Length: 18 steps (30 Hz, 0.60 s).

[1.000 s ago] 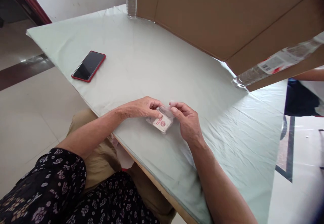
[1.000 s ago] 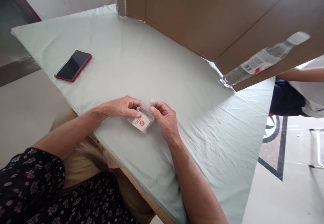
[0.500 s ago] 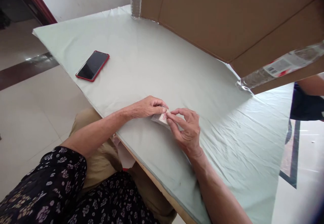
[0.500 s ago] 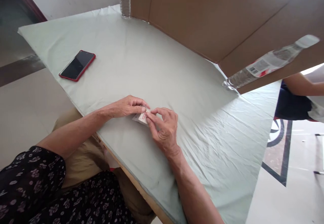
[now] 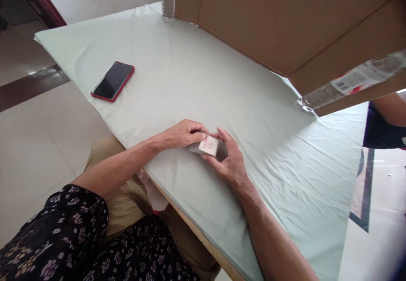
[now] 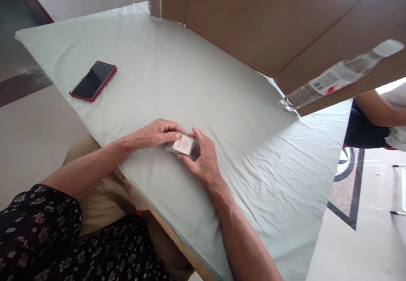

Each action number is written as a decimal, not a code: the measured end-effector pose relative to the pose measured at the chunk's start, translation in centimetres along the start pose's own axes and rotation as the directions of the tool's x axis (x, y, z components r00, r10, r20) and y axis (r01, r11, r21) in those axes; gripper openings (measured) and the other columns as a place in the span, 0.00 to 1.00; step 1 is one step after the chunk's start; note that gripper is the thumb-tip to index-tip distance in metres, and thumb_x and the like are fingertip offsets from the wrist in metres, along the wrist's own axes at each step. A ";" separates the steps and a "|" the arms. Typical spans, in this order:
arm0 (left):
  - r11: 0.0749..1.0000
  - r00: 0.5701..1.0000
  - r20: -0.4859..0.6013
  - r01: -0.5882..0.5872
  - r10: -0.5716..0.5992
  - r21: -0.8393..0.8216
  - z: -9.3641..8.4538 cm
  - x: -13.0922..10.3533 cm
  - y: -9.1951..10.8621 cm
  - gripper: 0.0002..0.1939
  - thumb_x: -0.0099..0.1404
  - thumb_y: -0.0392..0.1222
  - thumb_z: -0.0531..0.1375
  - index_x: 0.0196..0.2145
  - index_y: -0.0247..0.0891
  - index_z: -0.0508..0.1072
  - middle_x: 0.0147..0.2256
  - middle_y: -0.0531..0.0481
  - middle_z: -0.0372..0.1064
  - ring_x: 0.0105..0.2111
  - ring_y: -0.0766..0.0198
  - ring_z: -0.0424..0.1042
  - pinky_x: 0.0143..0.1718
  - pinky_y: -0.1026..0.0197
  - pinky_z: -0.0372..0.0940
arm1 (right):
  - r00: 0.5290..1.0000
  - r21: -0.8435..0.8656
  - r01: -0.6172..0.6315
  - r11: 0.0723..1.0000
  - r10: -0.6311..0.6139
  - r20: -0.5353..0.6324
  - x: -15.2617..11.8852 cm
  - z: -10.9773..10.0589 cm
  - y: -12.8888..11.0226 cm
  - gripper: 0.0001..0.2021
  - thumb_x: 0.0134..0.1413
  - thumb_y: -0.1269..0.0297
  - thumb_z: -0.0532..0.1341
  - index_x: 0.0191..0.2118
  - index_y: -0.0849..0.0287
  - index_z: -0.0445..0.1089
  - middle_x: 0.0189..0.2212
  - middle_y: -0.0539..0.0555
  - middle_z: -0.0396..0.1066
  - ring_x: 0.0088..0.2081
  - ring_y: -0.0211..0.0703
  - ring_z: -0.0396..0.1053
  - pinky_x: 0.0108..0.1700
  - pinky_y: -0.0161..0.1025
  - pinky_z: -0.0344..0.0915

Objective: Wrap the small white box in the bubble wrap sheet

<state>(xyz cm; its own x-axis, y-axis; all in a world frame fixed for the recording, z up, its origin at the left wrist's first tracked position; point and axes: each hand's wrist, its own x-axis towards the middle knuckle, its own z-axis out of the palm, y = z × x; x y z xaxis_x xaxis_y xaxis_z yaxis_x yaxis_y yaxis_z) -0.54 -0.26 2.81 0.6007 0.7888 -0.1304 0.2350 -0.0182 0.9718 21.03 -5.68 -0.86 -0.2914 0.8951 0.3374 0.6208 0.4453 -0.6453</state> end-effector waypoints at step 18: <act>0.902 0.975 -0.019 -0.199 0.224 0.383 0.5 0.2 -1.0 0.43 0.56 0.40 0.62 0.68 0.36 0.54 0.61 0.36 0.63 0.58 0.48 0.63 0.60 0.45 0.59 | 0.996 0.094 -0.073 0.993 0.077 -0.040 0.1 0.1 1.3 0.41 0.53 0.53 0.68 0.69 0.45 0.50 0.60 0.59 0.67 0.60 0.56 0.66 0.62 0.61 0.60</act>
<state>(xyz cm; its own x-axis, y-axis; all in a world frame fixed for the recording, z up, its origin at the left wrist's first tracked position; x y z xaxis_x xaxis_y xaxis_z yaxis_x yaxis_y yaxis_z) -0.32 -0.39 1.73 0.6232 0.7764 0.0939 0.3845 -0.4088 0.8277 21.74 -4.97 -1.74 -0.2131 0.9252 0.3140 0.5696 0.3788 -0.7295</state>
